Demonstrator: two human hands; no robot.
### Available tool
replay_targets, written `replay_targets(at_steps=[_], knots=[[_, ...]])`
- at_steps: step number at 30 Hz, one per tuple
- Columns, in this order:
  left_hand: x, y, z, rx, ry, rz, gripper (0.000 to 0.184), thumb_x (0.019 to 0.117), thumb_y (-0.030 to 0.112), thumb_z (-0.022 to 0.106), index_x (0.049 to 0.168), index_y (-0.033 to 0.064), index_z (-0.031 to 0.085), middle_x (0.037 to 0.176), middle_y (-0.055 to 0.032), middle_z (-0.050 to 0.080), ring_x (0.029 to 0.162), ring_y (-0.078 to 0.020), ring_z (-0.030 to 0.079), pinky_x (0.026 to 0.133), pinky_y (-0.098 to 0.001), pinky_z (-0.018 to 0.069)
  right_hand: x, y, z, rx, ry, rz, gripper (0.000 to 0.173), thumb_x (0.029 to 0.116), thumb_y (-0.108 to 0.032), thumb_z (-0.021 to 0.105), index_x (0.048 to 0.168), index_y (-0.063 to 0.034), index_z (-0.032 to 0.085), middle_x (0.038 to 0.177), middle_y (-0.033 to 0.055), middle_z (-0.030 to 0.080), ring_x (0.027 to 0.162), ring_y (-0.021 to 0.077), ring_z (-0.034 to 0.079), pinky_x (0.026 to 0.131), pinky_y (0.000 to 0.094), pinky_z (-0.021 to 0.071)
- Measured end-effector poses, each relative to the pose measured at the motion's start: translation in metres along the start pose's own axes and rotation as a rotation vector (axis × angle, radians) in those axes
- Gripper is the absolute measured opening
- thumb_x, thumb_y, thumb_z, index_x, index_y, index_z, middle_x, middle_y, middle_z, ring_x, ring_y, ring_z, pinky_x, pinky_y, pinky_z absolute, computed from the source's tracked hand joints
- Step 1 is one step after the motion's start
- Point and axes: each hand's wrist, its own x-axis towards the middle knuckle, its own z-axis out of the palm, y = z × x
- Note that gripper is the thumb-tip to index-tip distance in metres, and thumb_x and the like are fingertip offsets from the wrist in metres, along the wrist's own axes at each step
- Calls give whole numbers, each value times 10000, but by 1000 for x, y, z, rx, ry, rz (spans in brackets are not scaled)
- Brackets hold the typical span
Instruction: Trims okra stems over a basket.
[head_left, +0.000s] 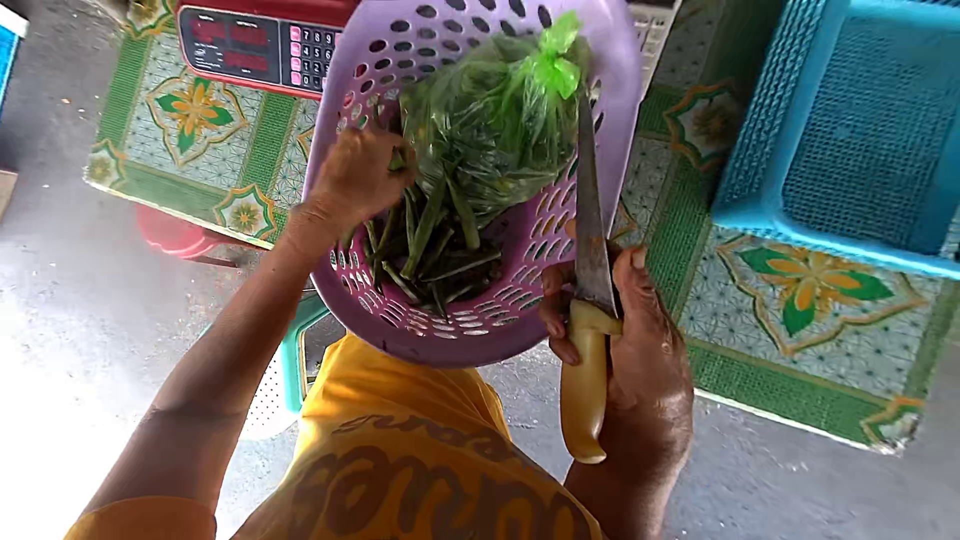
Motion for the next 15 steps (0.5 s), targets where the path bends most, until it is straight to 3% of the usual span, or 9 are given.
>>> replay_targets(at_steps=[2,5,7,8,10,12,15], knots=[[8,9,16,11,-112,-87,333,995,301,670,1201,44,715,1095,-215,710,1023,-389,690,918,-622,523,1,2,-2,23,-23,-5,575,1072,-595,218,1354,-179,497,837,40,644,474,93,559,387,195,472],[24,11,44,93,-239,-174,509,951,458,701,1186,6,694,1161,-268,667,1124,-464,629,918,-693,474,2,3,-2,26,-43,-18,586,1073,-593,238,1417,-170,454,848,45,641,470,97,546,385,198,465],[27,13,49,50,-281,-143,536,940,478,711,1188,3,692,1117,-254,681,1076,-438,651,897,-664,496,2,3,-2,31,-37,-25,588,1076,-583,242,1444,-161,424,855,49,647,465,96,545,376,196,457],[26,15,47,-49,-282,-109,510,933,447,734,1185,5,702,1040,-220,702,972,-376,680,866,-601,528,2,3,-2,34,-30,-28,590,1080,-573,242,1468,-163,413,862,48,648,468,94,545,374,194,452],[18,18,39,-368,-235,-97,384,932,352,755,1107,13,716,832,-84,715,683,-154,656,701,-360,563,1,4,-3,31,-22,-28,562,1085,-553,229,1455,-178,423,877,43,651,475,88,549,376,189,454],[12,24,28,-736,-177,-183,236,956,262,728,1010,35,694,726,-3,694,528,-23,572,498,-185,469,1,5,-4,20,-21,-22,552,1087,-540,221,1484,-211,419,871,39,643,480,89,551,383,191,461],[12,23,16,-1101,-93,-288,151,996,227,669,965,82,697,710,8,687,490,-8,555,404,-144,414,2,4,-3,9,-22,-19,544,1091,-526,195,1489,-221,406,854,42,639,472,92,548,380,194,460]])
